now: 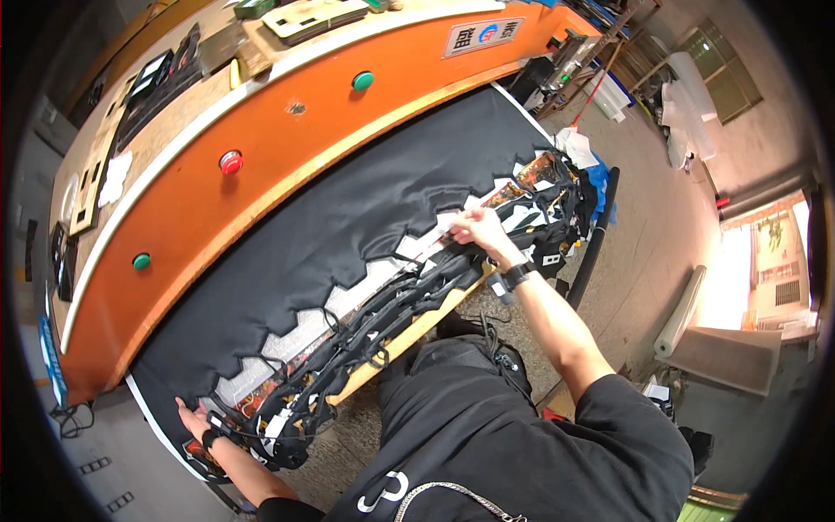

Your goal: Aligning leather material and operating a large industrial cutting machine in a workshop.

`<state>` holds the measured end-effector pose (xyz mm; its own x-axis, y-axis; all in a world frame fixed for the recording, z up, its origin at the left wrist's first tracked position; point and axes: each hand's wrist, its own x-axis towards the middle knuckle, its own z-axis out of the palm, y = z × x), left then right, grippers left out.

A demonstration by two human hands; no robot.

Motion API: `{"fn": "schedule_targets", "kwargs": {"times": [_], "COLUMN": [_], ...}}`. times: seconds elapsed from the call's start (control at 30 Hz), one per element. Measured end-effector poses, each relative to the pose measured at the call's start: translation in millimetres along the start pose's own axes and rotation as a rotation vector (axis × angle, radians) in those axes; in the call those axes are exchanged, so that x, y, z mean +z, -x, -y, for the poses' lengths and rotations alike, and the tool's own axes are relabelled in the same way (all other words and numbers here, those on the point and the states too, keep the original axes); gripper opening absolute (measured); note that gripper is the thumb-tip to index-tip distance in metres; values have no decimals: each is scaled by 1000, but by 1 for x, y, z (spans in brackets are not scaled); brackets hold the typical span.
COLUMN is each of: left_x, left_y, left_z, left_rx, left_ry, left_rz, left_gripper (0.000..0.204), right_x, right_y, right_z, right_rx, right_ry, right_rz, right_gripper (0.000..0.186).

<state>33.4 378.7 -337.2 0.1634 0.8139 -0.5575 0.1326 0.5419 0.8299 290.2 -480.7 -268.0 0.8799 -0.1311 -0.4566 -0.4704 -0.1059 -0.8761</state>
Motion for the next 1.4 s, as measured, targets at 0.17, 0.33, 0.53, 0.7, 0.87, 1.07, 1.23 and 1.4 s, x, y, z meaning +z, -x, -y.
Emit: {"fn": "schedule_targets", "kwargs": {"times": [0.17, 0.33, 0.53, 0.7, 0.87, 1.07, 1.23, 1.4], "left_x": [26, 91, 226, 339, 397, 401, 423, 436], "left_y": [87, 202, 370, 462, 475, 476, 516, 566], "left_z": [8, 40, 105, 174, 242, 264, 255, 302], "left_rx": [150, 890, 1308, 1408, 1118, 1025, 1278, 1062], "left_ry": [-201, -823, -955, -1068, -1477, -1624, -1396, -1582], "left_rz": [-174, -241, 80, 399, 171, 154, -38, 177], "left_gripper": [49, 57, 58, 59, 72, 79, 77, 73], "right_x": [-113, -212, -297, -317, -310, -305, -315, -327], "right_y": [-33, -112, -228, -294, -304, -302, -332, -363], "right_z": [7, 25, 53, 64, 81, 79, 72, 51], "right_rx": [-203, -332, -198, -126, -72, -162, -82, -221], "right_ry": [-27, 168, 422, 715, 885, 826, 652, 385], "right_rz": [-186, -546, -480, -308, -188, -178, -121, -19], "right_gripper": [18, 28, 54, 66, 74, 73, 60, 50]}}
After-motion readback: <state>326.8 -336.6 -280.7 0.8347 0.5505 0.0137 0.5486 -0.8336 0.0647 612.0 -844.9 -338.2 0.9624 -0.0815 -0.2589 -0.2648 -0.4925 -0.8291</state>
